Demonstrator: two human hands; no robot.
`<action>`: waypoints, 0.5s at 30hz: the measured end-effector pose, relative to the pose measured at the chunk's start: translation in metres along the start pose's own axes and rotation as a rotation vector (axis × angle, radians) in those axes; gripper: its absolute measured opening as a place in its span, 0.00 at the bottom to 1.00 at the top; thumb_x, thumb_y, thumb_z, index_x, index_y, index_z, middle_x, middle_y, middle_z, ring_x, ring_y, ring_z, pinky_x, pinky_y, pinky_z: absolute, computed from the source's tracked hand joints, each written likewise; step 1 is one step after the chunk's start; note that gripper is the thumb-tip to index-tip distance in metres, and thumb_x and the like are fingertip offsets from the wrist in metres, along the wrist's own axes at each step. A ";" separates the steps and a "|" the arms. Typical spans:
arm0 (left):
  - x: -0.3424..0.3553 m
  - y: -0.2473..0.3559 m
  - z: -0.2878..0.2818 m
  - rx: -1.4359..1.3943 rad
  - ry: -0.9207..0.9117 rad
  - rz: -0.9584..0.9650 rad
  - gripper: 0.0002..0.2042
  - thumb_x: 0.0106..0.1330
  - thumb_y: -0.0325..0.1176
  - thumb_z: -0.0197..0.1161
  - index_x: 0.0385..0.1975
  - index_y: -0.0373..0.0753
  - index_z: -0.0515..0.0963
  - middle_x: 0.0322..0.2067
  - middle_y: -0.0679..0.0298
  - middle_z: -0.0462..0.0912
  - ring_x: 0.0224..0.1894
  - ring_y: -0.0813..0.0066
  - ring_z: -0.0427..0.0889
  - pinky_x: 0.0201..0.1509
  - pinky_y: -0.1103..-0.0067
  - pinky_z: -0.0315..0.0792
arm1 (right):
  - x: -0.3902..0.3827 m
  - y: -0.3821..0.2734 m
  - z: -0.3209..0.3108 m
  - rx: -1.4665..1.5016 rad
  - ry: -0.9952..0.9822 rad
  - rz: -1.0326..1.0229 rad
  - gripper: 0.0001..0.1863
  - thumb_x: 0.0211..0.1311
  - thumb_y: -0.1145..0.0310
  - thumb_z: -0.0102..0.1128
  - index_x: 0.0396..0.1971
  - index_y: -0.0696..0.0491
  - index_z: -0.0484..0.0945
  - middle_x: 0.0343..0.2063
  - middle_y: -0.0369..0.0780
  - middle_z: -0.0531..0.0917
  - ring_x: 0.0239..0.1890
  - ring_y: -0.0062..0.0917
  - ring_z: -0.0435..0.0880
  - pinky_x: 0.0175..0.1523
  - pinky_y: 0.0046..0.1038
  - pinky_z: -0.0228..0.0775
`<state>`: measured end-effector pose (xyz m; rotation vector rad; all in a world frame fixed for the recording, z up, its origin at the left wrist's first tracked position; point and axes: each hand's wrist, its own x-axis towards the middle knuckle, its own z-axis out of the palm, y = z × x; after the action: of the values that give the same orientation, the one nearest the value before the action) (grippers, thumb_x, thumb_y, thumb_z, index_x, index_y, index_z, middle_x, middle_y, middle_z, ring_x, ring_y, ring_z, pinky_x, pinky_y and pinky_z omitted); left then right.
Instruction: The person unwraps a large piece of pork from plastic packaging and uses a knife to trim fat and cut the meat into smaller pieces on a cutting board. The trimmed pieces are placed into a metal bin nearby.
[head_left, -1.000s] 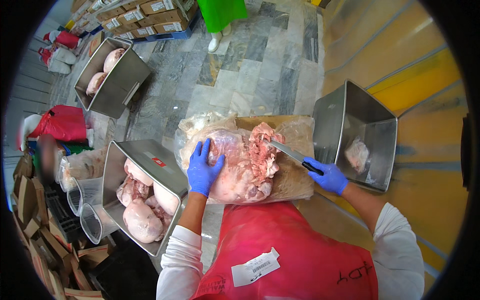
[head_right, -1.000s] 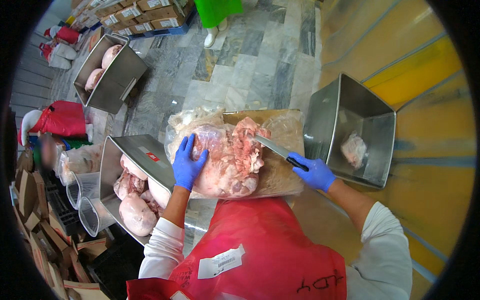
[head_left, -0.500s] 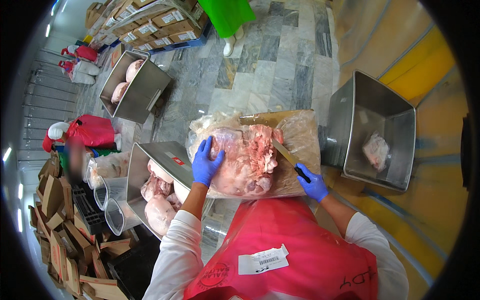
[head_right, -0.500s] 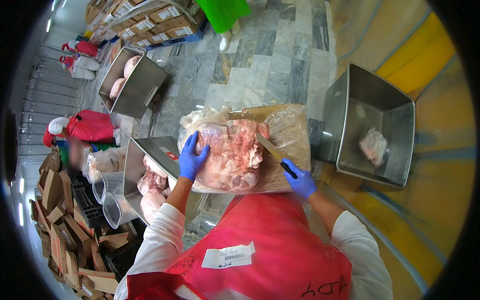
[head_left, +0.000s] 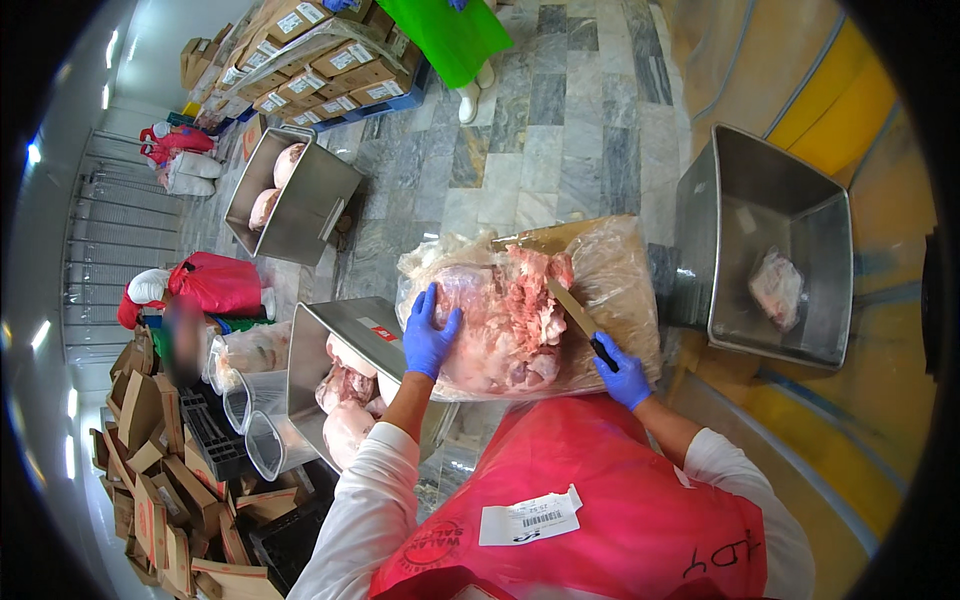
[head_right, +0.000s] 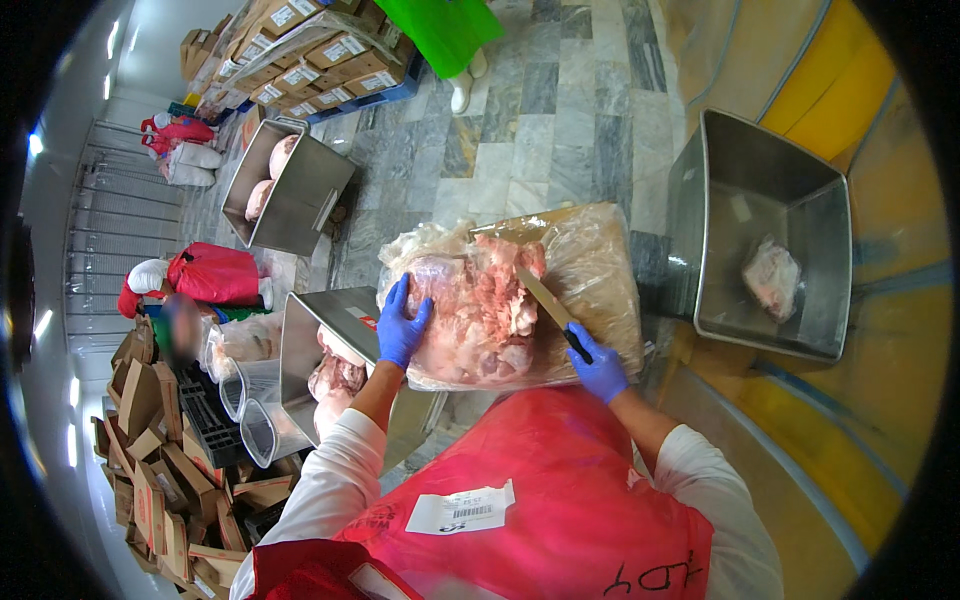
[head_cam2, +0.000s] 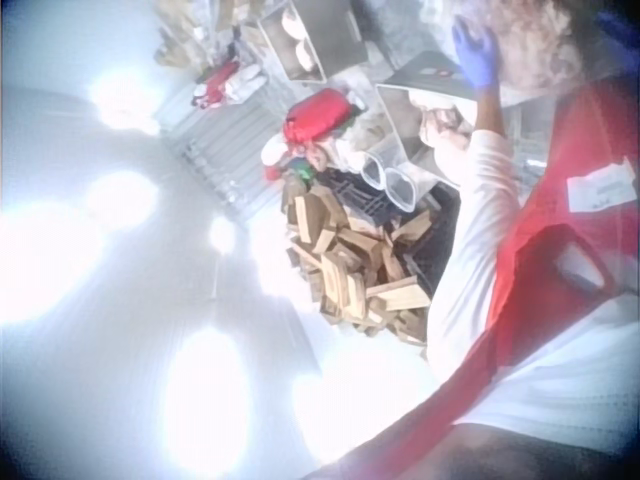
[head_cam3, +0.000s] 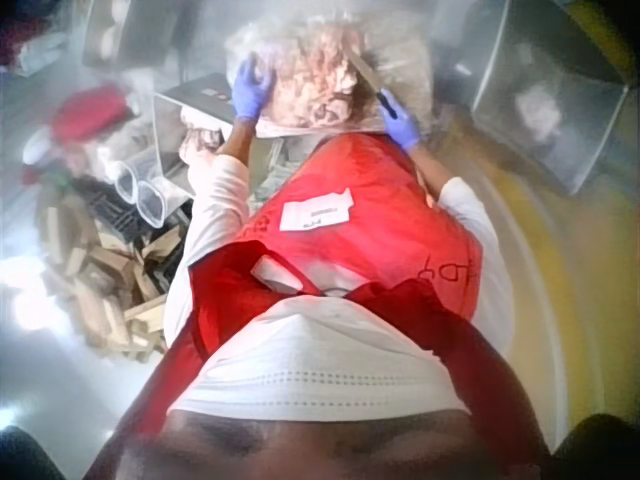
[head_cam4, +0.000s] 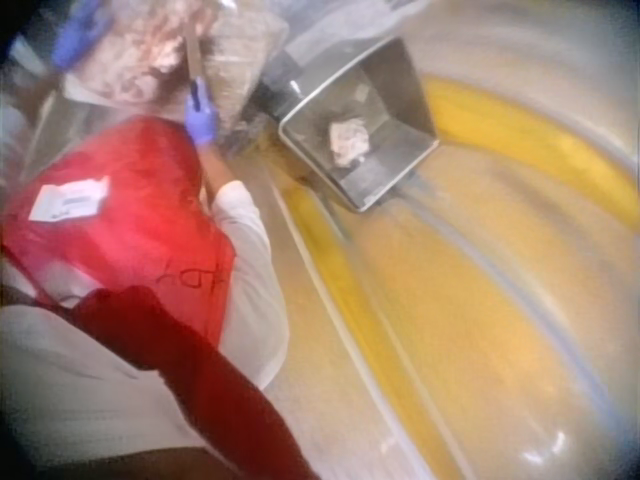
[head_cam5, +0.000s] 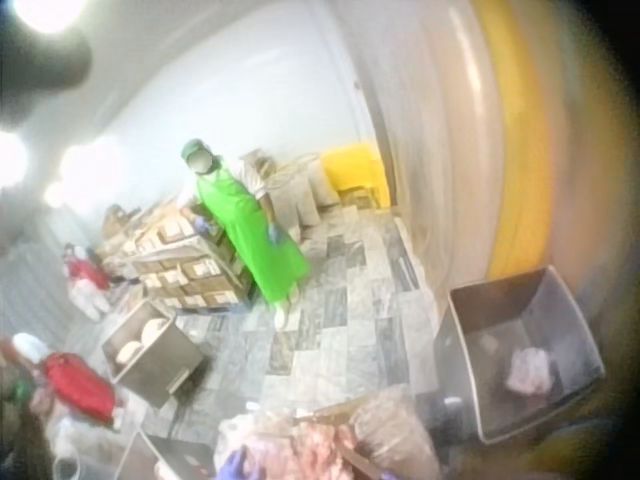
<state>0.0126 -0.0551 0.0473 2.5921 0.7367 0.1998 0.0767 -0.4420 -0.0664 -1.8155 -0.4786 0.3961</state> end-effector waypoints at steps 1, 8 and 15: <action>0.000 0.001 0.000 -0.001 0.001 -0.006 0.37 0.62 0.51 0.69 0.71 0.45 0.69 0.65 0.45 0.74 0.65 0.47 0.75 0.67 0.64 0.72 | -0.001 0.000 0.004 0.011 0.011 -0.001 0.30 0.68 0.70 0.65 0.69 0.48 0.71 0.52 0.48 0.86 0.53 0.40 0.88 0.52 0.36 0.81; -0.006 0.003 0.001 0.014 0.006 -0.035 0.37 0.63 0.50 0.69 0.72 0.45 0.68 0.65 0.45 0.74 0.65 0.47 0.75 0.67 0.63 0.72 | -0.012 0.003 0.028 0.016 0.017 0.069 0.30 0.68 0.74 0.64 0.70 0.52 0.70 0.57 0.50 0.84 0.59 0.35 0.85 0.58 0.32 0.78; -0.013 0.002 0.003 0.005 0.017 -0.055 0.37 0.63 0.51 0.69 0.71 0.42 0.69 0.64 0.43 0.74 0.65 0.46 0.75 0.68 0.63 0.70 | -0.020 0.004 0.057 0.038 0.089 0.076 0.30 0.68 0.73 0.64 0.70 0.51 0.70 0.58 0.48 0.83 0.60 0.34 0.84 0.59 0.32 0.77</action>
<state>0.0030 -0.0642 0.0456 2.5744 0.8151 0.2034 0.0320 -0.4063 -0.0857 -1.8103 -0.3394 0.3726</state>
